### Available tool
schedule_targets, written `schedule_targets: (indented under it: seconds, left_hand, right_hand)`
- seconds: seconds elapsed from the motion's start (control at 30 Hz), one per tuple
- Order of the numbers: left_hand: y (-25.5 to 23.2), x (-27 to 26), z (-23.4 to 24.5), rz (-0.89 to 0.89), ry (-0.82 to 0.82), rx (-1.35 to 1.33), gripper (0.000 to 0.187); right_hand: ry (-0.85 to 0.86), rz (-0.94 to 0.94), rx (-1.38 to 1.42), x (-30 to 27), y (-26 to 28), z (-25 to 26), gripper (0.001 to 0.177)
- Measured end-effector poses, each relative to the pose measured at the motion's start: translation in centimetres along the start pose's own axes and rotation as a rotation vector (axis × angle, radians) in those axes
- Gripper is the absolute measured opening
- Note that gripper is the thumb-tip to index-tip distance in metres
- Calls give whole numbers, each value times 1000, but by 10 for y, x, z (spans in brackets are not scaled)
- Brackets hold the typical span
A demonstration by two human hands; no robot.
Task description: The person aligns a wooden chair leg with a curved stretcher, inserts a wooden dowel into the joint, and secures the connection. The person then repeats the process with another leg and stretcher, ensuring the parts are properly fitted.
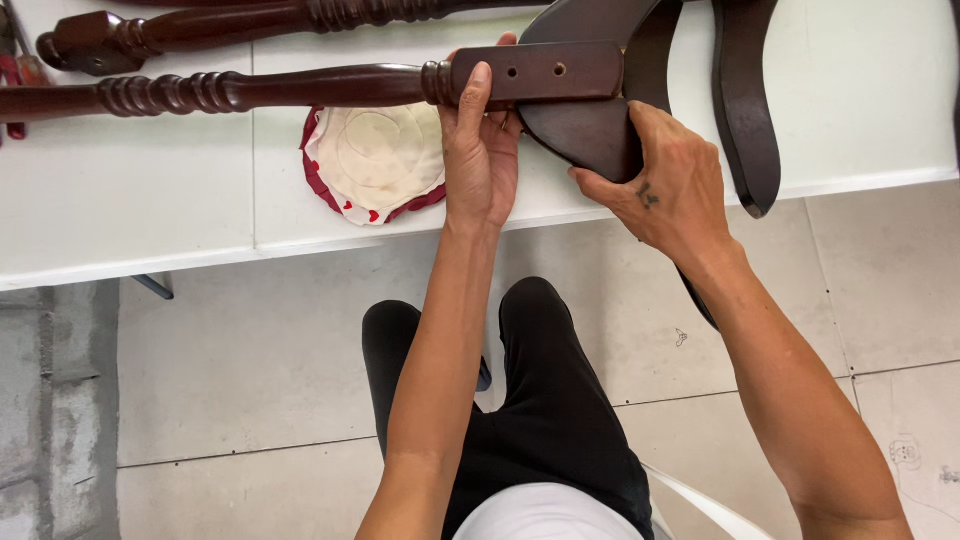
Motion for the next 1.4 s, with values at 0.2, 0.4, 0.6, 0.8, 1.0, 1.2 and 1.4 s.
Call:
schedule_targets:
  seconds: [0.2,0.4,0.6,0.8,1.0,1.2,1.4]
  left_hand:
    - [-2,-3,-4,12,-16,43,43]
    - [-4,-4,-4,43,-9,50,44]
    - [-3,-4,-5,41,9,59,42]
    - [-6,-6,-6,28,-11,66,42]
    - [-7,-8,-6,15,9,28,35]
    - [-6,-7,-8,-24,25,10,30]
    - [-5,-6,-8,-18,-6,-3,28]
  right_hand:
    - [9,18,33,1,2,4,51]
    - [124,-132,9,4,7,6,50]
    - [9,13,24,-1,10,9,51]
    - [62,47,-2,-3,1,10,77]
    - [106,-207,393,12,-53,38,31]
    - [95,-56,162,38,-70,16,28]
    - [68,131,146,49,-70,3,35]
Point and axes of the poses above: each hand's wrist, its own x-axis towards the middle knuckle, its own z-axis out of the back of the hand, y = z × x, the point moved 1 cm from there along x, towards the middle knuckle
